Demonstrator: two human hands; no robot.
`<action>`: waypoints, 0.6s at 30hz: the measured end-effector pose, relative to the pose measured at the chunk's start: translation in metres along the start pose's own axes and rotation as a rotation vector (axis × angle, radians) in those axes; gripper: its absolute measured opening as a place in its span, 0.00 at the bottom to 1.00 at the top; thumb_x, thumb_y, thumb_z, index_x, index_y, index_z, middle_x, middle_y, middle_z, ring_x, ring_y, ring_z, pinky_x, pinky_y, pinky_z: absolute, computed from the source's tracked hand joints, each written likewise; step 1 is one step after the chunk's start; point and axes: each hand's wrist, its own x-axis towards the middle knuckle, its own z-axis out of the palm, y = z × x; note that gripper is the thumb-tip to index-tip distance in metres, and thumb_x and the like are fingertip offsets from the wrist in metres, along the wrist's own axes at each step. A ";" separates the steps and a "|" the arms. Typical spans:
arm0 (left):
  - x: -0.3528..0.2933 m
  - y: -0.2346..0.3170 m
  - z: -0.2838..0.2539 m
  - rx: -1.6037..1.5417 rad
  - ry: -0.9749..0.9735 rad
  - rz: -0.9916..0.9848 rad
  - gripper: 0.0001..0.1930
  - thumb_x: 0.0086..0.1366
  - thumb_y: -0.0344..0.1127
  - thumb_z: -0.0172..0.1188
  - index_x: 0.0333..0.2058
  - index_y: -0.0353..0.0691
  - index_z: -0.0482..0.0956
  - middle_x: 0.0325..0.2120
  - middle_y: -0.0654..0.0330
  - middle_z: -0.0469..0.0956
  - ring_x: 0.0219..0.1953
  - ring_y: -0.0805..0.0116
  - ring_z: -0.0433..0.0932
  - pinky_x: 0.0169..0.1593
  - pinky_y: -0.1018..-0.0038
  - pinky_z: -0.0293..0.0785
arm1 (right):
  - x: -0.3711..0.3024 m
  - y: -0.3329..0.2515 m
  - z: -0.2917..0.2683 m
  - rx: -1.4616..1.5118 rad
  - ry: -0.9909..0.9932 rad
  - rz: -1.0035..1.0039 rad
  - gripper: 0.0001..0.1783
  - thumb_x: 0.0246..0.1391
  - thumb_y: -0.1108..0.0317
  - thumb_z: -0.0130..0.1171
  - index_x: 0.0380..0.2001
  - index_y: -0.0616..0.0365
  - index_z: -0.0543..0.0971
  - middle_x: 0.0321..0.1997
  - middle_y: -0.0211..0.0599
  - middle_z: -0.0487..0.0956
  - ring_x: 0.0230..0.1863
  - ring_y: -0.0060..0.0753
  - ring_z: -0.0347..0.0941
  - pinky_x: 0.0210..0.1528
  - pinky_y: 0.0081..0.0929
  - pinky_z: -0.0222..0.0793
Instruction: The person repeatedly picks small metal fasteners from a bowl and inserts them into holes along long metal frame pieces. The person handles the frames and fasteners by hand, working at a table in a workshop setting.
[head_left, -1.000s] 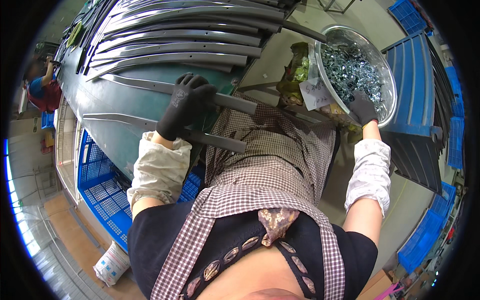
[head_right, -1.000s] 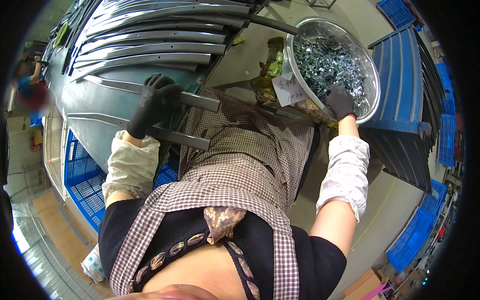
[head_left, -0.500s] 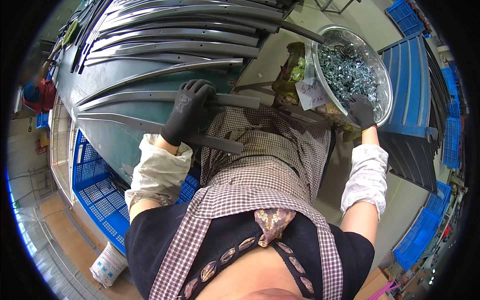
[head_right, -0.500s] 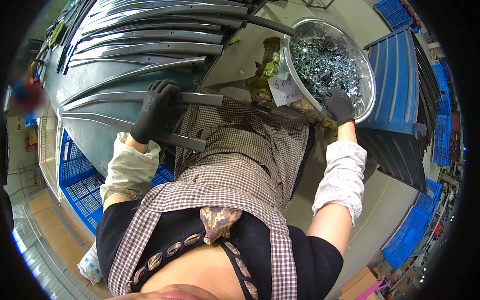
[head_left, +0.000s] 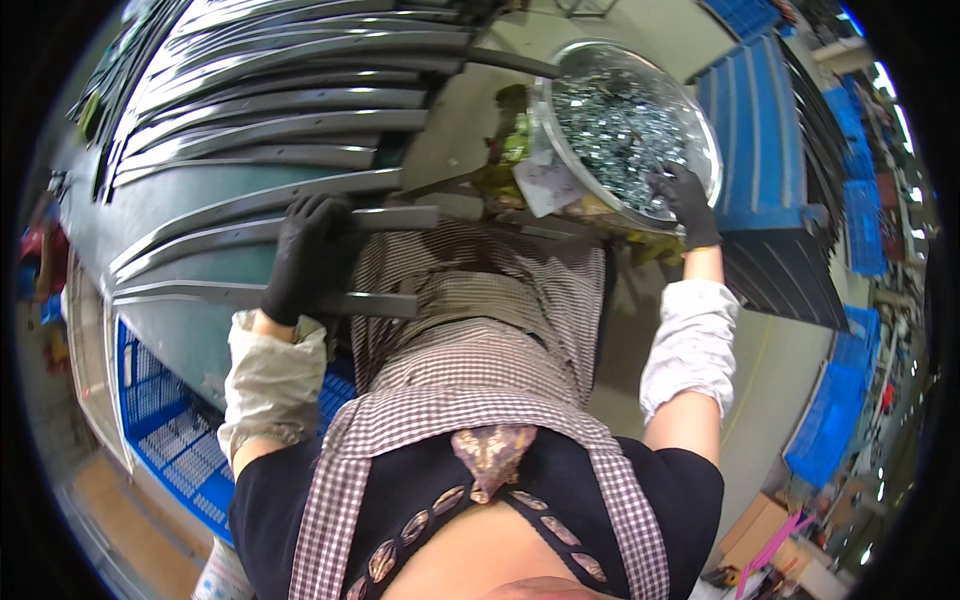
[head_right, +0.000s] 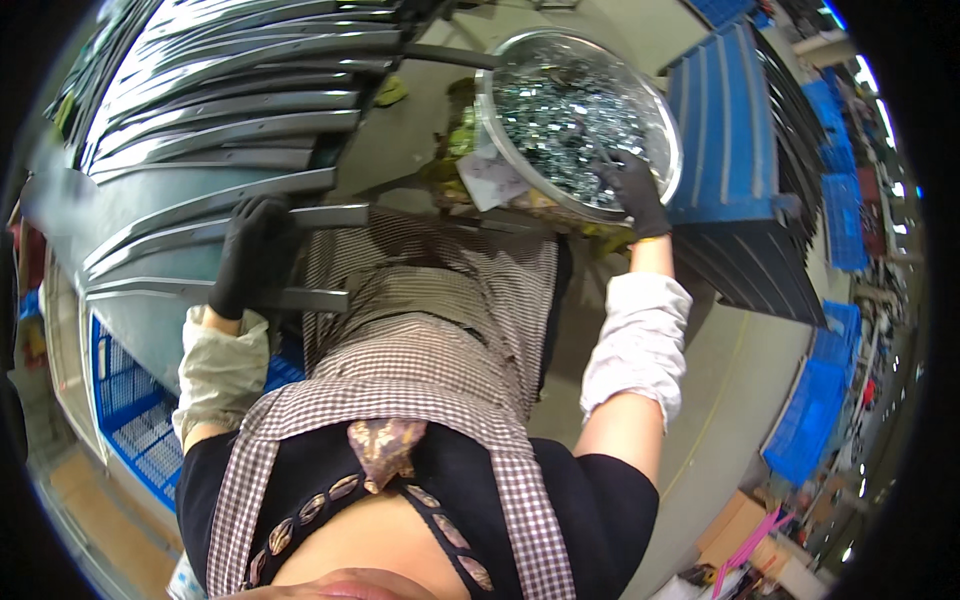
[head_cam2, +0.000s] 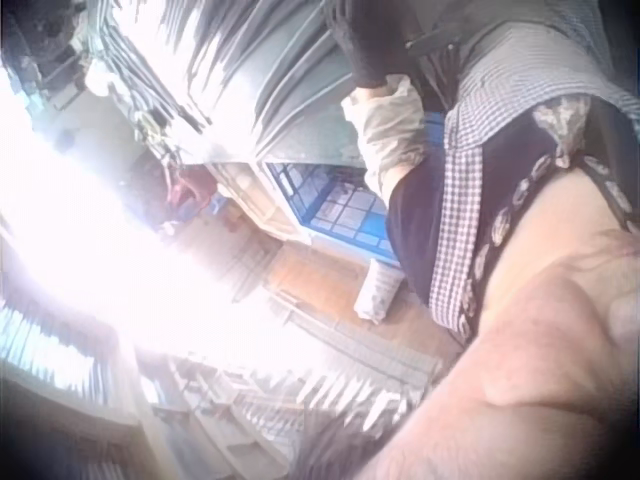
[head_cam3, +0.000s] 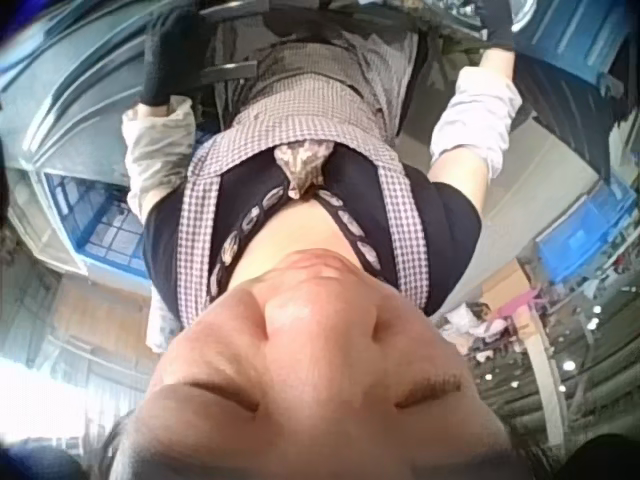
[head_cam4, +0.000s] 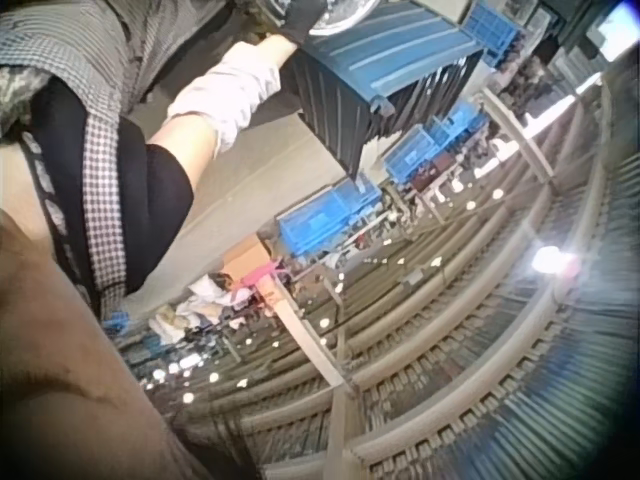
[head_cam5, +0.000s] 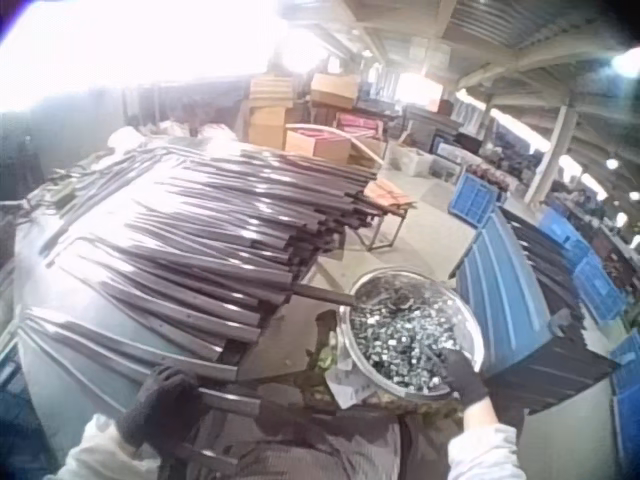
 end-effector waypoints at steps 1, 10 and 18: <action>-0.001 -0.001 0.000 0.001 0.012 -0.008 0.10 0.50 0.28 0.66 0.29 0.38 0.74 0.33 0.52 0.78 0.39 0.46 0.75 0.45 0.60 0.71 | -0.002 -0.006 -0.001 0.018 0.010 -0.023 0.21 0.54 0.60 0.68 0.46 0.65 0.81 0.35 0.34 0.82 0.35 0.24 0.76 0.38 0.25 0.71; -0.006 0.031 0.004 -0.190 0.038 -0.194 0.09 0.58 0.30 0.67 0.38 0.40 0.84 0.34 0.53 0.81 0.37 0.54 0.81 0.40 0.64 0.76 | -0.053 -0.090 0.050 0.666 0.140 -0.089 0.21 0.52 0.79 0.62 0.52 0.65 0.78 0.43 0.34 0.81 0.40 0.22 0.77 0.47 0.20 0.73; -0.021 0.085 0.039 -0.501 -0.309 -0.088 0.14 0.62 0.35 0.63 0.44 0.35 0.80 0.33 0.49 0.78 0.35 0.49 0.80 0.37 0.62 0.77 | -0.145 -0.193 0.185 0.258 -0.046 -0.895 0.34 0.47 0.79 0.65 0.61 0.54 0.73 0.43 0.39 0.84 0.33 0.38 0.84 0.33 0.27 0.80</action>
